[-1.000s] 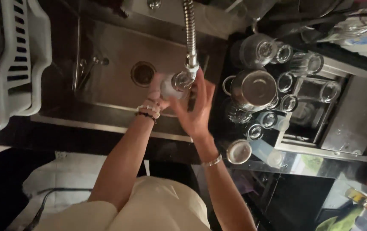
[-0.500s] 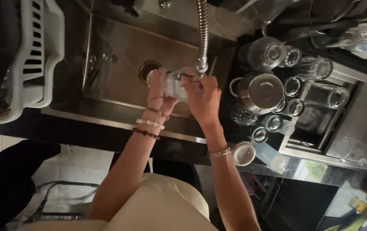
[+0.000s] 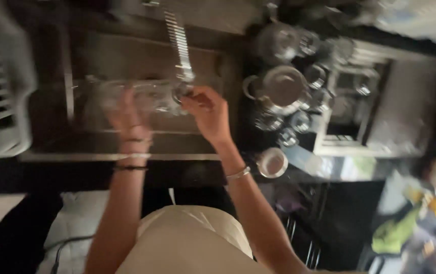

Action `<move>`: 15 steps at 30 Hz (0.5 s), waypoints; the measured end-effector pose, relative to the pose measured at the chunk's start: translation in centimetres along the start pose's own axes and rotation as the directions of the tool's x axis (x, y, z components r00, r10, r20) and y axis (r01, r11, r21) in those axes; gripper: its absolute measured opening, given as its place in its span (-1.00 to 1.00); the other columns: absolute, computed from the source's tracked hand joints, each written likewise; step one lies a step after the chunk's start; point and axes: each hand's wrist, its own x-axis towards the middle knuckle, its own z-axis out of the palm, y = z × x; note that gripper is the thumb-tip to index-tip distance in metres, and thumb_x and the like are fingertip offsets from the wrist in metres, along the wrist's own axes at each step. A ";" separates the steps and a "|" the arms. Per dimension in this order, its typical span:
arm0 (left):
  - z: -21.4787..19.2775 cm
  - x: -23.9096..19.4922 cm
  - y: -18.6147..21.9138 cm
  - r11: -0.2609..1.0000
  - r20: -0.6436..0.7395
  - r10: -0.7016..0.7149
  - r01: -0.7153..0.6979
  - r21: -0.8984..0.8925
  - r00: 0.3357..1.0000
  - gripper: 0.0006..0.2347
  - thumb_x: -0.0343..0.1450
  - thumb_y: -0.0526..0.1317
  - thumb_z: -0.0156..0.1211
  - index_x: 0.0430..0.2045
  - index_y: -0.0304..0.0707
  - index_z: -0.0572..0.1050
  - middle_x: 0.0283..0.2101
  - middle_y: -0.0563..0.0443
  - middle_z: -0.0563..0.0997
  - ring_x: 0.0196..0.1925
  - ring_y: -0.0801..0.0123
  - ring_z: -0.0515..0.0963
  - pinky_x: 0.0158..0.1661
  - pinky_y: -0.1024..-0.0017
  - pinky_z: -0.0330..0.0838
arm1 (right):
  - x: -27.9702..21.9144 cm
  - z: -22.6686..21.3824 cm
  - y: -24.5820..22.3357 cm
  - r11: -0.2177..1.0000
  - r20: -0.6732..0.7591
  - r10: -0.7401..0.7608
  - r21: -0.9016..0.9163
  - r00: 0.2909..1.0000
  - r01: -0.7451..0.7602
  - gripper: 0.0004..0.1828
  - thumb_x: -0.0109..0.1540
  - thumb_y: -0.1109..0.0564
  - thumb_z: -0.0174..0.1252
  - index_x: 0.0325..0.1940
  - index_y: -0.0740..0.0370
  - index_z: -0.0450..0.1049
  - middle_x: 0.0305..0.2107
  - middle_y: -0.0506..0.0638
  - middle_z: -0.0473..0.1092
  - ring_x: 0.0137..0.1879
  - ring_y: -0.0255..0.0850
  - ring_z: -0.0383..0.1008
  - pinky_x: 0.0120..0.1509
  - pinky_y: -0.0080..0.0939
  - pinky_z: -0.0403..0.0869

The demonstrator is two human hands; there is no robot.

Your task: Wash and rinse several glasses and a cloth in a sink.

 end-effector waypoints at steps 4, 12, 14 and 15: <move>-0.5 1.4 -1.8 0.828 -0.020 0.423 -0.377 0.416 0.906 -0.05 0.30 -0.08 0.54 0.39 -0.11 -0.21 0.31 -0.25 0.32 0.23 0.03 0.51 0.09 0.21 0.55 | -2.9 -2.0 1.3 0.963 -0.030 0.030 0.269 0.999 -0.021 -0.60 0.38 0.39 0.00 0.32 0.34 0.41 -0.14 0.09 0.58 -0.05 -0.21 0.59 0.04 -0.26 0.56; 2.4 2.0 -9.2 0.334 0.670 0.475 -0.822 0.461 0.570 -0.05 0.32 0.12 0.54 0.47 -0.39 0.04 0.39 -0.19 0.32 0.41 0.02 0.39 0.35 0.11 0.43 | -11.3 -5.4 -2.8 0.965 -0.147 -0.184 0.162 0.972 0.207 -0.28 0.05 0.63 -0.41 0.21 0.40 0.33 0.22 0.20 0.31 0.37 -0.07 0.37 0.43 -0.12 0.47; 2.2 4.0 -11.4 0.290 0.630 0.366 -0.727 0.622 0.685 -0.21 0.33 0.14 0.57 0.37 -0.21 0.27 0.20 -0.04 0.54 0.25 0.19 0.56 0.29 0.22 0.48 | -13.1 -6.5 -2.6 0.973 -0.255 -0.121 0.163 0.959 0.166 -0.35 0.00 0.61 -0.30 0.10 0.42 0.39 0.10 0.20 0.39 0.23 -0.11 0.43 0.33 -0.16 0.46; 3.5 3.5 -10.6 0.291 0.638 0.358 -0.731 0.617 0.681 -0.21 0.33 0.14 0.57 0.37 -0.21 0.27 0.20 -0.04 0.54 0.25 0.19 0.56 0.29 0.22 0.48 | -14.0 -7.6 -2.3 0.973 -0.266 -0.119 0.161 0.957 0.166 -0.35 0.00 0.61 -0.30 0.10 0.42 0.39 0.10 0.20 0.39 0.23 -0.11 0.43 0.33 -0.16 0.46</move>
